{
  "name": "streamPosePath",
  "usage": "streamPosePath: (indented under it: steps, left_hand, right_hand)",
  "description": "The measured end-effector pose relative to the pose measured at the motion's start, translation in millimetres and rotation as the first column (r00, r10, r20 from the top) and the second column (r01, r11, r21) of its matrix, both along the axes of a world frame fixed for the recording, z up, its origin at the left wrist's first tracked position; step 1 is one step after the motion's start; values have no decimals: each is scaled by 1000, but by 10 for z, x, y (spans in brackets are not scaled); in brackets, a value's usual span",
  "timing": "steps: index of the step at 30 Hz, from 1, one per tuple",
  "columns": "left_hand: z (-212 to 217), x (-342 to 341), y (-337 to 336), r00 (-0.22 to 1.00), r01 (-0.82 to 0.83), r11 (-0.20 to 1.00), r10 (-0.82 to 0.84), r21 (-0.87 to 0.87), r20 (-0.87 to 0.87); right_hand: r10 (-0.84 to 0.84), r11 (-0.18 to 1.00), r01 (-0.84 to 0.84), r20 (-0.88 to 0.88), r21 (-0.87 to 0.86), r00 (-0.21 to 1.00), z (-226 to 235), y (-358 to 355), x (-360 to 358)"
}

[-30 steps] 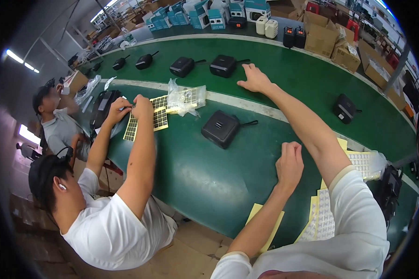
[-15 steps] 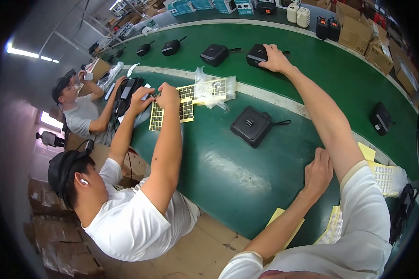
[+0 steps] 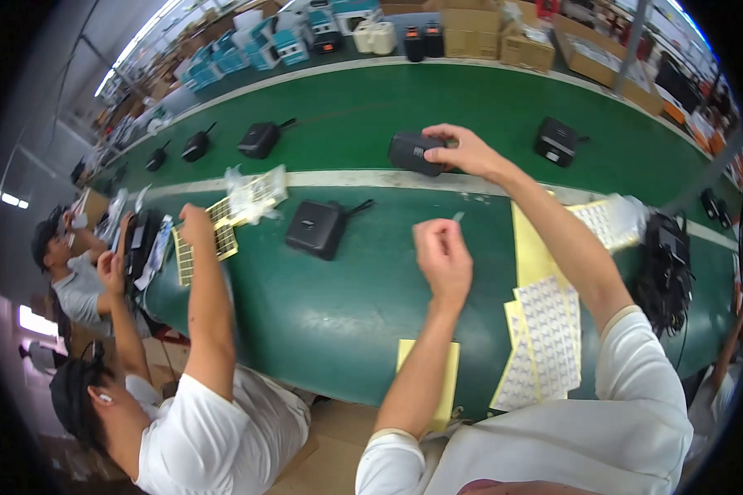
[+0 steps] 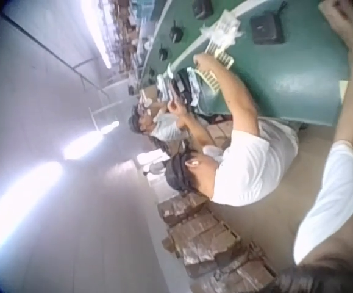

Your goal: The person applies adhesive labels to small black electronic devices by hand, peeling them from a label sheet and pressing them onto the devices on an assembly line workbench.

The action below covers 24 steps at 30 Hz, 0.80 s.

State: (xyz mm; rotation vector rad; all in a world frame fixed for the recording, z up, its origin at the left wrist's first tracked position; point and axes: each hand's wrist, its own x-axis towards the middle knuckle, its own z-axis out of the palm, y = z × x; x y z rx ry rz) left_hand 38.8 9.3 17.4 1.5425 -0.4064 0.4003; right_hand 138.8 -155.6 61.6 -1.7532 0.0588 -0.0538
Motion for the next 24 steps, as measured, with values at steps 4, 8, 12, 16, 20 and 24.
streamPosePath:
  steps: [4, 8, 12, 16, 20, 24]
  left_hand:
    - [109, 100, 113, 967, -142, 987, 121, 77, 225]
    - [73, 140, 232, 999, 27, 995, -24, -94, 36]
    - [50, 137, 256, 977, 206, 974, -209, -94, -34]
    - [64, 97, 231, 952, 270, 959, -279, -80, -126]
    - [60, 47, 198, 967, 210, 978, -210, -19, -141]
    - [46, -14, 100, 980, 162, 987, -160, 6, -120]
  right_hand:
    - [-5, 999, 6, -31, 50, 1000, -50, -123, -654]
    - [-7, 995, 12, -46, 96, 999, -100, -59, -973]
    - [18, 999, -19, 14, 49, 1000, -188, 28, -1160]
    - [4, 1000, -5, 31, 31, 1000, -158, 32, -1166]
    - [19, 1000, -19, 92, 3, 996, -272, 1, -1112]
    - [4, 1000, -2, 92, -26, 996, -307, -38, -1113]
